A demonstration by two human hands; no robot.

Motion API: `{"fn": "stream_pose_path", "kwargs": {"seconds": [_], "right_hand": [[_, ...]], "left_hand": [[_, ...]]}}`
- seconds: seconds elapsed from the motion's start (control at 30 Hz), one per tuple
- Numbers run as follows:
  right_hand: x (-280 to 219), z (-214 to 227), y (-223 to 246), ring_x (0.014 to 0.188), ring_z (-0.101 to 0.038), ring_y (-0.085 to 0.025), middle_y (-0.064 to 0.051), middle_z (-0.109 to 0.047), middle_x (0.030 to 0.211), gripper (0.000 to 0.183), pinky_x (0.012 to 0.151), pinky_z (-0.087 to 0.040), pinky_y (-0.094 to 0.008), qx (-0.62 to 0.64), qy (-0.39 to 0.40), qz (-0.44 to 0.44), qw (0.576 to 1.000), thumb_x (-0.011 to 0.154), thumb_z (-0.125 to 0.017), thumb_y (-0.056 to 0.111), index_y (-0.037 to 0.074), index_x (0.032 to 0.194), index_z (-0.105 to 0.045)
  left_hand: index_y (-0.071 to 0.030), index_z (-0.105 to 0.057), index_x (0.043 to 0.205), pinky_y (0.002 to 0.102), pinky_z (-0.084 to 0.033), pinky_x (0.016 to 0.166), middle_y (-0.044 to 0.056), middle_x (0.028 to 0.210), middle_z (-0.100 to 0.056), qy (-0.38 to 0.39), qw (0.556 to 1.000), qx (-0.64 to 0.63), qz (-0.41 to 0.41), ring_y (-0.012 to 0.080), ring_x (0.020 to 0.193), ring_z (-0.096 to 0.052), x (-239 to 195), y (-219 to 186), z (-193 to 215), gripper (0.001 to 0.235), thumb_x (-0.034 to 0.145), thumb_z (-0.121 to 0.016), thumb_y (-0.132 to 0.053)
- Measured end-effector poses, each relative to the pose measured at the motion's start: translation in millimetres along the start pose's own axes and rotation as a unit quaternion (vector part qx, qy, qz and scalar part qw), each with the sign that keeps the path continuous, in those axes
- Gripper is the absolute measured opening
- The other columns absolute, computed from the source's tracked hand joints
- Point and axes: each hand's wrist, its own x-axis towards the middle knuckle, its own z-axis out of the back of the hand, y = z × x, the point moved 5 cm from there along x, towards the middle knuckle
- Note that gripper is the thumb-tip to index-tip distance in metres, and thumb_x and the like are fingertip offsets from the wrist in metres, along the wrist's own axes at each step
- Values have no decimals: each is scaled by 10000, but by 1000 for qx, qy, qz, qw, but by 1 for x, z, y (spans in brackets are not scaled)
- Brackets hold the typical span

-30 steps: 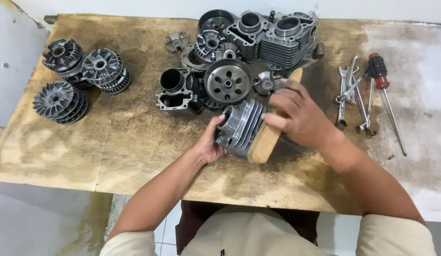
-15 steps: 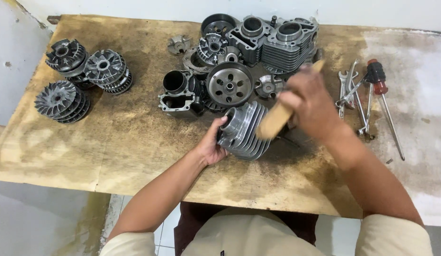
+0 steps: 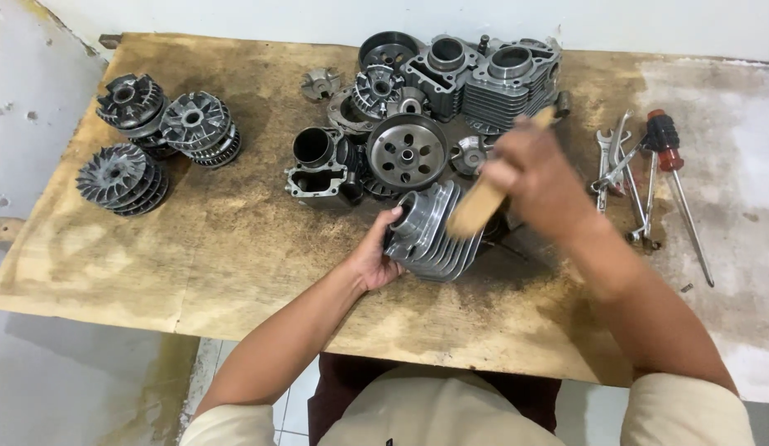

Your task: Cleaning a motorcycle engine cylinder block using a wire brush and sandpaper.

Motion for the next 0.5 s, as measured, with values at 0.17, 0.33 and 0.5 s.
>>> {"fn": "stream_pose_path", "kwargs": {"seconds": [0.17, 0.33, 0.5], "right_hand": [[9, 16, 30, 1193, -551, -345, -126, -533, 1223, 152, 1109, -445, -593, 61, -19, -11, 998, 1085, -496, 171, 194, 1235, -507], [1, -5, -17, 1178, -586, -351, -136, -568, 1186, 156, 1103, -453, -585, -45, 7, -10, 999, 1063, -471, 105, 157, 1153, -586], [4, 22, -28, 1104, -549, -402, -166, -498, 1159, 411, 972, -438, -578, -47, 16, -73, 996, 910, -511, -57, 91, 1292, -537]], "left_hand": [[-7, -636, 1191, 600, -612, 848, 207, 1101, -739, 8, 1000, 6, 2, 349, 992, -748, 4, 0, 0, 638, 826, -753, -517], [-28, -626, 1126, 506, -634, 805, 158, 1024, -744, 28, 999, 19, 4, 289, 915, -755, -26, -8, -33, 562, 829, -737, -491], [-29, -649, 1160, 573, -642, 730, 185, 1057, -756, 16, 1000, 11, 13, 336, 913, -765, -1, 0, -2, 628, 812, -754, -541]]}}
